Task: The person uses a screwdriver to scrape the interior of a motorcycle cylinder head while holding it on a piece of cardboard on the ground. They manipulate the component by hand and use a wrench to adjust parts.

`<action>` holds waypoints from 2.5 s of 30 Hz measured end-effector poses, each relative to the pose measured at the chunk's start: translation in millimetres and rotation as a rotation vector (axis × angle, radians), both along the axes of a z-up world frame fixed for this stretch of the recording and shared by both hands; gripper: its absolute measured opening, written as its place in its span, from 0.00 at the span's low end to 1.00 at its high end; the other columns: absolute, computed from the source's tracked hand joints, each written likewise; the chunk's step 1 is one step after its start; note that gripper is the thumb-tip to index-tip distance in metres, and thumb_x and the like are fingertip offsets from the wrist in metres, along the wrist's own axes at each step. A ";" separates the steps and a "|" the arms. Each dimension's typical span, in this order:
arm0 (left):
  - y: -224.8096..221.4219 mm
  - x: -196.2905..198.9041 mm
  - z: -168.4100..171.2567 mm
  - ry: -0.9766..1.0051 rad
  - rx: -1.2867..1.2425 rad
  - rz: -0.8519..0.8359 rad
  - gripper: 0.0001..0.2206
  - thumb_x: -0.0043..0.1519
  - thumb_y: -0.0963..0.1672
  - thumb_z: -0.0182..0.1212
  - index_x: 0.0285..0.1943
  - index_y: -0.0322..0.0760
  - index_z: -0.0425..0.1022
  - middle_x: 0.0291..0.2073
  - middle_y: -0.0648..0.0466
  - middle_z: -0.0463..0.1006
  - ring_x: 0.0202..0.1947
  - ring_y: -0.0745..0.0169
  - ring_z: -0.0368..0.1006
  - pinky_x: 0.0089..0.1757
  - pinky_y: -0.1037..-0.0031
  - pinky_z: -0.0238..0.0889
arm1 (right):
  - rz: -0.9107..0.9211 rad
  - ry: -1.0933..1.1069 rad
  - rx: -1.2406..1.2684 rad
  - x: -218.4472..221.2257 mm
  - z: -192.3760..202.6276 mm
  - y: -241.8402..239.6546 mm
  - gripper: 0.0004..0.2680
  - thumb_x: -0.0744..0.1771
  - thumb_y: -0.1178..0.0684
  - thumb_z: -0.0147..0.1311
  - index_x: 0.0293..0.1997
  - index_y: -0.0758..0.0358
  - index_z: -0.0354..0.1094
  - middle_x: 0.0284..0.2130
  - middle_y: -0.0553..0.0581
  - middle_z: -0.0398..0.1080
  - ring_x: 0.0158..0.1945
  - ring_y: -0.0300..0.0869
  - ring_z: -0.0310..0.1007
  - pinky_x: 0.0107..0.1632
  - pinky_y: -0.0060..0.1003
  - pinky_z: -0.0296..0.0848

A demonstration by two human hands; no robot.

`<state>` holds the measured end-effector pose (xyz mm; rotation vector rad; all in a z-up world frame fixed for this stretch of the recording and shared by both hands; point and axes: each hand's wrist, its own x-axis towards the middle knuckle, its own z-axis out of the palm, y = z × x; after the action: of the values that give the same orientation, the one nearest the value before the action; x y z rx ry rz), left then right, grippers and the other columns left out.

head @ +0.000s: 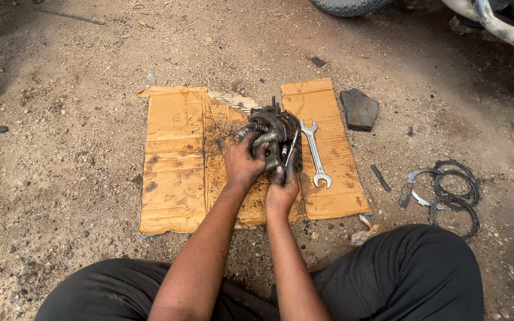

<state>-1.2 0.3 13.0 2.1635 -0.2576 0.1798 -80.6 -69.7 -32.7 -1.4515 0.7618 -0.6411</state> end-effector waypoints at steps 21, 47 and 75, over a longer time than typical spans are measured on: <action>4.6 6.9 -0.7 -0.001 0.087 -0.078 0.18 0.59 0.48 0.67 0.59 0.48 0.78 0.34 0.49 0.85 0.33 0.57 0.81 0.44 0.62 0.73 | 0.405 0.201 -0.329 -30.6 75.4 -75.3 0.16 0.69 0.56 0.52 0.66 0.56 0.67 0.47 0.59 0.80 0.41 0.36 0.72 0.48 0.31 0.70; -10.7 -14.8 0.9 -0.110 -0.070 -0.052 0.16 0.60 0.46 0.67 0.57 0.41 0.79 0.46 0.46 0.83 0.44 0.50 0.81 0.50 0.60 0.72 | 0.268 0.001 -0.467 -50.2 38.7 -77.0 0.17 0.69 0.56 0.54 0.67 0.60 0.66 0.56 0.62 0.75 0.56 0.39 0.74 0.59 0.32 0.68; -39.4 14.4 3.5 -0.176 0.363 -0.195 0.13 0.64 0.49 0.58 0.49 0.38 0.76 0.30 0.40 0.81 0.33 0.39 0.80 0.40 0.53 0.74 | 0.073 0.216 -0.474 10.5 29.2 -68.8 0.16 0.68 0.55 0.54 0.64 0.58 0.69 0.47 0.67 0.78 0.46 0.47 0.80 0.51 0.38 0.74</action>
<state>13.2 -39.1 16.4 2.4651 -0.6417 0.2261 -70.0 -138.5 -3.5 -1.9984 0.7489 -0.6417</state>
